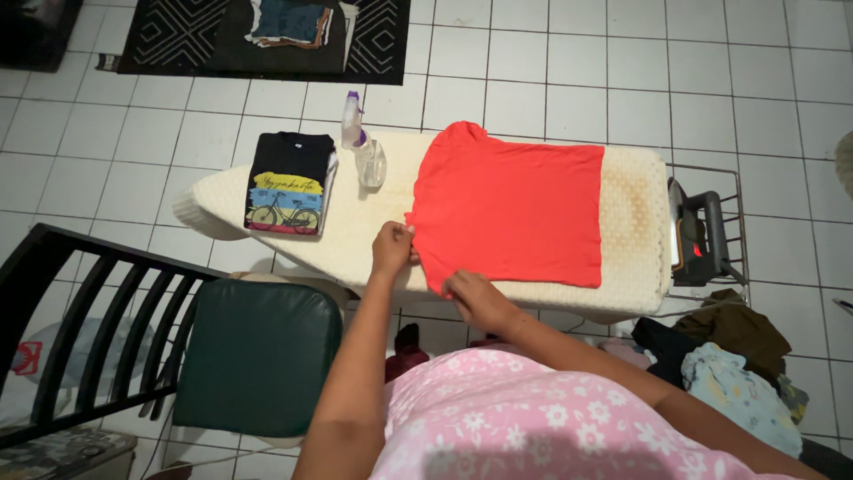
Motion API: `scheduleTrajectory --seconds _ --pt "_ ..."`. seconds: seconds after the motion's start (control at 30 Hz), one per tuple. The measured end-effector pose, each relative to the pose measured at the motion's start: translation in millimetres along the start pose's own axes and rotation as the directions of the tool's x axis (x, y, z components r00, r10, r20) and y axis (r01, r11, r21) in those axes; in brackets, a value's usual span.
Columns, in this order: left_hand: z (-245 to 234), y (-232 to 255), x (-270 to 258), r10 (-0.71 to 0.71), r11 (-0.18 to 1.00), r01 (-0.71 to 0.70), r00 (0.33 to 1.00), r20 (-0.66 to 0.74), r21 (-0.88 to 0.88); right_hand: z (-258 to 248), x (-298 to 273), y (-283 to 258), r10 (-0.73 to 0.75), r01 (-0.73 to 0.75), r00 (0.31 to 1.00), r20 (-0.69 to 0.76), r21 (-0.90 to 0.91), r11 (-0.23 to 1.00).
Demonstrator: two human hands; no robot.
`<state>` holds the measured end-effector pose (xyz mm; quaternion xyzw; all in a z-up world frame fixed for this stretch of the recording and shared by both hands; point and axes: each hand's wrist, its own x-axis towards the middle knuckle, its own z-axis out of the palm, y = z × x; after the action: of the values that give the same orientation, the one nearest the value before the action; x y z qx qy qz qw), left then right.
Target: The person irons several small garments on an ironing board. They smooth and press a white patterned cloth, then a black t-shirt, and finally a red t-shirt, using a spray bottle to moisten the fabric before ironing each item.
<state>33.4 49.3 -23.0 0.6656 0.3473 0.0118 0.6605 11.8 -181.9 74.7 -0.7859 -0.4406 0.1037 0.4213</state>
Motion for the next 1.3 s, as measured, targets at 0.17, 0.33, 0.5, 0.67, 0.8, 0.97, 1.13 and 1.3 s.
scheduleTrajectory --seconds 0.17,0.33,0.5,0.67,0.8,0.97,1.13,1.3 --pt "-2.7 -8.7 -11.8 0.051 0.98 -0.05 0.999 -0.001 -0.191 -1.4 13.4 -11.4 0.01 -0.01 1.0 0.001 -0.077 0.997" --pt "-5.0 -7.8 -24.3 0.039 0.999 -0.042 0.995 -0.086 -0.031 8.1 8.5 -2.8 -0.029 0.029 1.0 -0.003 -0.113 0.993" --pt "-5.1 -5.3 -19.7 0.165 0.983 -0.158 0.985 -0.06 0.096 9.8 -3.8 18.4 -0.105 0.122 0.988 0.112 -0.153 0.981" --pt "3.1 16.9 -45.2 0.443 0.883 -0.392 0.878 -0.183 0.258 7.3 -10.7 27.0 -0.219 0.23 0.973 0.078 -0.189 0.955" --pt "14.7 22.5 -85.4 0.638 0.654 -0.504 0.768 -0.052 0.565 4.5 -13.9 19.0 -0.047 0.014 0.988 -0.148 -0.215 0.976" --pt "33.6 -11.1 -100.0 0.687 0.417 -0.648 0.684 0.246 0.638 14.4 -13.0 21.6 0.054 -0.089 0.965 -0.256 -0.127 0.988" --pt "30.1 -27.6 -103.5 0.546 0.32 -0.591 0.754 0.366 0.741 24.7 -15.3 26.6 0.128 -0.152 0.948 -0.293 -0.061 0.986" --pt "22.5 -31.9 -100.4 0.522 0.352 -0.604 0.761 0.386 0.715 31.1 -16.3 32.3 0.191 -0.19 0.913 -0.362 0.038 0.981"
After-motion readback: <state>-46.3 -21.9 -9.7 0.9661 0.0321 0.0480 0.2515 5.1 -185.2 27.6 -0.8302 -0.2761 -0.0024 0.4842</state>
